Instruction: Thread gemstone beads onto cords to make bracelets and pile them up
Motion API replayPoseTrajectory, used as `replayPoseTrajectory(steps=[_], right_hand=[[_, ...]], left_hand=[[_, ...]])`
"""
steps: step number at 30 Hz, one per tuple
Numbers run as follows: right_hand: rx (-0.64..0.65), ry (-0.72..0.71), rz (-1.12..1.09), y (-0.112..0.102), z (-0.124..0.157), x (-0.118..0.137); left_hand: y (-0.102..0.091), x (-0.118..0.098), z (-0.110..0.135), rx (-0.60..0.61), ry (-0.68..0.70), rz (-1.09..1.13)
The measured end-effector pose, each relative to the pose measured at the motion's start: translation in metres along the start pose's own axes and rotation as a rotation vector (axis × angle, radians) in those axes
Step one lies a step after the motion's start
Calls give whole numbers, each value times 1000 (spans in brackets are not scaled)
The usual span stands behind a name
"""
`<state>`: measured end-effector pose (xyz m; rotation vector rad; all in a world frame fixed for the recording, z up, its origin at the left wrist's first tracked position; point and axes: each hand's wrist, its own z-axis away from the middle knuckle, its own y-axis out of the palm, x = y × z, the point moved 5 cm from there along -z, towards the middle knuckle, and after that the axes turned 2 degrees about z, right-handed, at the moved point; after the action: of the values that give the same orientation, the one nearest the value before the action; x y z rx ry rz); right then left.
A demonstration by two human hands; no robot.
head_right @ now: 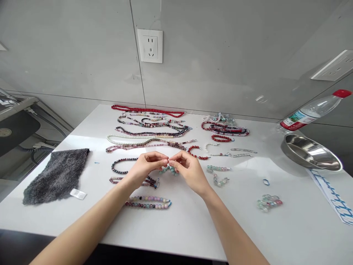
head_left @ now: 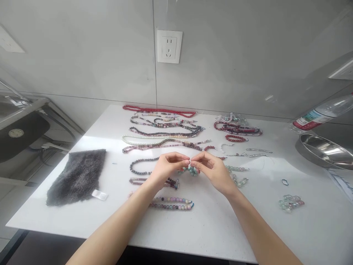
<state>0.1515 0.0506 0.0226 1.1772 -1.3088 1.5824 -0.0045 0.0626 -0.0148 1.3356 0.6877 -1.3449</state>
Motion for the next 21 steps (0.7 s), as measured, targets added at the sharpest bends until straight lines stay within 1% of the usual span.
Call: replayPoseTrajectory(steps=[4, 6, 10, 12, 14, 17, 19, 21], right_hand=[[89, -28, 28, 3, 0, -1], [127, -76, 43, 4, 0, 0], [143, -206, 117, 1, 2, 7], [152, -239, 162, 0, 3, 9], [165, -235, 176, -1, 4, 10], [163, -149, 95, -3, 3, 9], [148, -69, -1, -4, 2, 7], [138, -2, -73, -3, 1, 6]], left_hand=[[-1, 1, -1, 16, -48, 26], [-2, 2, -1, 39, -88, 66], [0, 7, 1, 107, -163, 170], [1, 8, 1, 117, -166, 176], [1, 4, 0, 95, -113, 125], [0, -6, 1, 17, 40, -23], [0, -14, 3, -46, 192, -138], [2, -22, 8, -96, 390, -257]])
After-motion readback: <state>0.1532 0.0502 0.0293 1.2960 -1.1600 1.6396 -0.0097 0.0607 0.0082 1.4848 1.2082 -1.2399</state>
